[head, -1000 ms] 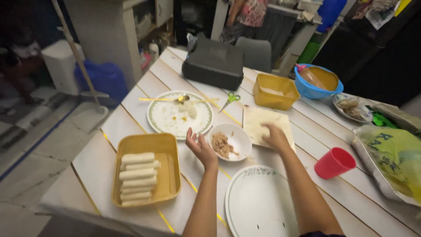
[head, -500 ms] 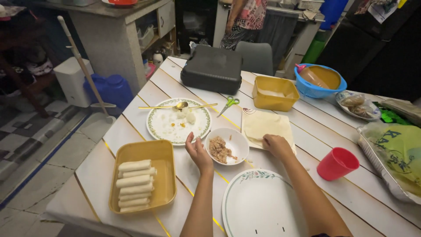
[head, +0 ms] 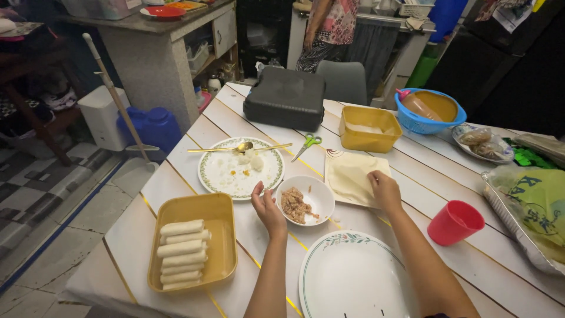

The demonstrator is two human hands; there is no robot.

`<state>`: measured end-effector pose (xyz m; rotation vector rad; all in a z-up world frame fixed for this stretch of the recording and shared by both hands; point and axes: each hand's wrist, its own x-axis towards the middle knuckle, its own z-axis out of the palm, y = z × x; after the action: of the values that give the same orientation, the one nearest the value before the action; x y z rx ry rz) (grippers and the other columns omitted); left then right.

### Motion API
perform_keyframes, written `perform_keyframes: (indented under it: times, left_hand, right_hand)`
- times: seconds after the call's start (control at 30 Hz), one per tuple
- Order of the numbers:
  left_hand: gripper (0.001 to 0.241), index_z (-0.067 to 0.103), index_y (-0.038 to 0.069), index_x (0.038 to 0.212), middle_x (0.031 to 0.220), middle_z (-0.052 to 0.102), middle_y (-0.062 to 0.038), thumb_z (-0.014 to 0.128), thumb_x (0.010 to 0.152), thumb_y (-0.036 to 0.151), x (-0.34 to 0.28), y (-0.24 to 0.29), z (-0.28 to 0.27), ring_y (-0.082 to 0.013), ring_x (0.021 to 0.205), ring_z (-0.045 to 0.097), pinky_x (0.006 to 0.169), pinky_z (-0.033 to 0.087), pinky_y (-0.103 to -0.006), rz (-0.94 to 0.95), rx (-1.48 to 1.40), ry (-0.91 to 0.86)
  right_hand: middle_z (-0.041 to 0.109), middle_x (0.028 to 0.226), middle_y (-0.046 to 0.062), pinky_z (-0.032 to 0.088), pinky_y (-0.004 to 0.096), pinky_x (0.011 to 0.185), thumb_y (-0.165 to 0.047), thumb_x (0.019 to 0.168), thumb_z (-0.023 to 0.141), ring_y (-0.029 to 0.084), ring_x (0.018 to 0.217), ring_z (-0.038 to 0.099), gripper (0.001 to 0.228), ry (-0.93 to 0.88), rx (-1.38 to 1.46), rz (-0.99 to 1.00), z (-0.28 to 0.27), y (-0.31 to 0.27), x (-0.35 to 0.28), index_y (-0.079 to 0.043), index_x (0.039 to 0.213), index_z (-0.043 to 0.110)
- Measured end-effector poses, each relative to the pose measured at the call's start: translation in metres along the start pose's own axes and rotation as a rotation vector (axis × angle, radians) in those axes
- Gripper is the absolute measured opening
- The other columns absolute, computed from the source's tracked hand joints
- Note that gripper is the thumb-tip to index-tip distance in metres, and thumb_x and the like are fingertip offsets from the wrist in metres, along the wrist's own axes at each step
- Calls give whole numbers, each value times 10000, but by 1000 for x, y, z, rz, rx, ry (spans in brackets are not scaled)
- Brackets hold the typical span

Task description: The person is preparing spring rolls by placing filling on a wrapper and rolling it tightly.

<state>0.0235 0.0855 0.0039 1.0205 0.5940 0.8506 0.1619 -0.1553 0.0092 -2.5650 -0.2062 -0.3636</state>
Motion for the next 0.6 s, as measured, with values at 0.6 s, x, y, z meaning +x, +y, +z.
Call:
perform_keyframes:
  times: [0.6]
  left_hand:
    - [332, 451, 110, 1129, 1124, 416, -97, 400, 815, 208, -5, 7, 0, -214, 959, 521, 789, 404, -311, 56, 29, -32]
  right_hand:
    - [641, 912, 40, 471, 324, 802, -199, 768, 548, 201, 899, 598, 211, -212, -241, -125, 4, -43, -22, -128, 955, 618]
